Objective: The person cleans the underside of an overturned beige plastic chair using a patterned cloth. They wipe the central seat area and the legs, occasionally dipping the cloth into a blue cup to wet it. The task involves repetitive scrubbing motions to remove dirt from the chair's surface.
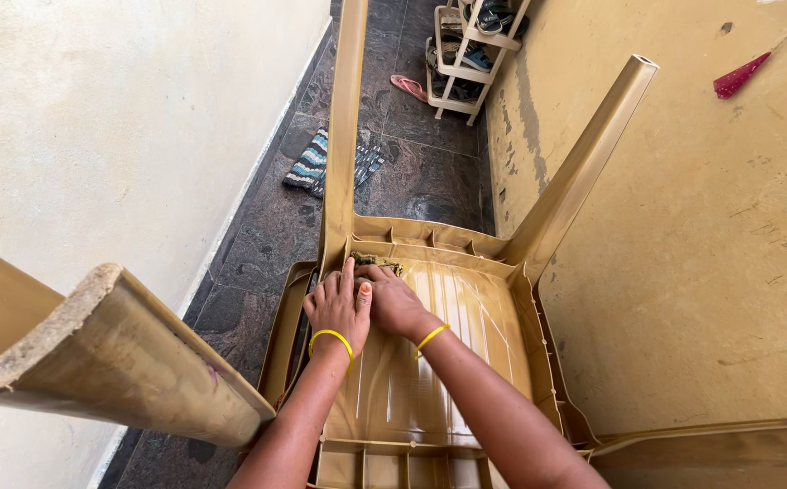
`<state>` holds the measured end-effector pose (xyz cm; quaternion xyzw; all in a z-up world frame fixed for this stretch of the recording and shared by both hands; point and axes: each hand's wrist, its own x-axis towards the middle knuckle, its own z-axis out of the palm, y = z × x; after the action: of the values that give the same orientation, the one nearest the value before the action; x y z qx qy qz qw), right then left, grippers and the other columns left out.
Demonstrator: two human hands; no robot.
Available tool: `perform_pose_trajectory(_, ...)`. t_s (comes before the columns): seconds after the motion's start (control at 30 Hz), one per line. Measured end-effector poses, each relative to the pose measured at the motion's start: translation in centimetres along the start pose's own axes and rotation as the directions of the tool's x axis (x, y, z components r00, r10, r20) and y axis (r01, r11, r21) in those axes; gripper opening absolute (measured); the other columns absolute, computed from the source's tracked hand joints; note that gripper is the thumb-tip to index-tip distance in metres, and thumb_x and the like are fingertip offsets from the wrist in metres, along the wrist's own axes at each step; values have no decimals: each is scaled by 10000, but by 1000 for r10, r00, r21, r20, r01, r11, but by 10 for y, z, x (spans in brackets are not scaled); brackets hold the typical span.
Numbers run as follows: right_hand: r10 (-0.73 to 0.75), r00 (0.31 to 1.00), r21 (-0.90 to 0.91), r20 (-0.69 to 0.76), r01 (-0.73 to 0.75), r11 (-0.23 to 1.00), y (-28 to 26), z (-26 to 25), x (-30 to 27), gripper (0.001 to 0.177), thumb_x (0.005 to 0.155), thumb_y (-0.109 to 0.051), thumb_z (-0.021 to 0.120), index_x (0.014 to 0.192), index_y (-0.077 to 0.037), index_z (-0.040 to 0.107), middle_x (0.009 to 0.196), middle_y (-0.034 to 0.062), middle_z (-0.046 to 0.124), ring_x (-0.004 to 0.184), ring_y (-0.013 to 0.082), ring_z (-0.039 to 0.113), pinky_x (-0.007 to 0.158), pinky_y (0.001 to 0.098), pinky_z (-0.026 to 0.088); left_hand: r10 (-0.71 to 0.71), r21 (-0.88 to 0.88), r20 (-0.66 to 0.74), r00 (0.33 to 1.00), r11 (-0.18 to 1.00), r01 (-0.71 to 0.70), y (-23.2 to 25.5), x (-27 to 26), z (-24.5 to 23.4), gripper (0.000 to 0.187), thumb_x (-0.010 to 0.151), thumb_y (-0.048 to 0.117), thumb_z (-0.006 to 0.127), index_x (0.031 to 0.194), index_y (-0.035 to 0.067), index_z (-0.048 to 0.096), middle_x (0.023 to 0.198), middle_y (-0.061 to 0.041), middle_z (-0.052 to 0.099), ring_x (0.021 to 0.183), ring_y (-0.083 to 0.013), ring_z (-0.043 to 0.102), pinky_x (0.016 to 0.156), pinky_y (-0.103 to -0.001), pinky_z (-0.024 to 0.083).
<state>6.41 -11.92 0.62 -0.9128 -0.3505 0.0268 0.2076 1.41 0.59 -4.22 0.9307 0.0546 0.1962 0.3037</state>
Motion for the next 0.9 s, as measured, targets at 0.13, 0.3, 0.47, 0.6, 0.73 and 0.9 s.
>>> perform_pose_trajectory(0.13,-181,964,136,197,156,978,-2,-53,-53,210,804,-24,710,920,-164,815,1104,52,656,1140,268,550,1041,390,442,-26,33,55,998,999,24,2,0,-2,690,1023,593,222,1570,199,372,1423,-117,527,1292,-316,454,1098,-502,260)
perform_pose_trajectory(0.3,183,843,-158,505,-118,980,17,-100,-153,195,772,-42,701,740,-209,798,925,26,724,994,231,650,892,371,518,-16,61,81,997,998,11,1,1,0,695,1038,612,206,1570,196,370,1430,-145,509,1285,-319,448,1088,-500,254)
perform_pose_trajectory(0.47,424,607,-515,672,-28,857,61,-88,-240,117,852,-179,694,769,-148,769,807,106,721,832,318,717,767,444,564,-42,-2,92,995,999,43,-1,0,1,695,1044,608,185,1575,200,371,1439,-137,514,1307,-321,444,1118,-501,243)
perform_pose_trajectory(0.6,379,577,-350,724,-167,922,73,-81,-245,103,757,-112,722,793,-159,807,827,99,740,868,301,713,788,437,547,-67,-111,50,996,991,73,-4,0,3,687,1051,592,165,1581,201,362,1450,-112,518,1350,-326,421,1142,-520,215)
perform_pose_trajectory(0.73,295,591,-149,751,-283,947,52,-80,-224,115,830,-99,676,860,-103,787,831,84,759,801,247,729,758,399,557,-87,-134,54,995,987,93,-7,5,4,673,1052,597,162,1575,223,361,1464,-99,515,1370,-314,410,1158,-514,203)
perform_pose_trajectory(0.9,84,680,94,728,-221,971,-4,-58,-175,165,940,-118,629,1014,-103,775,882,86,753,787,225,687,760,387,526,-95,-137,70,993,985,104,-8,4,7,676,1051,604,140,1576,241,364,1465,-97,513,1379,-310,401,1164,-523,199)
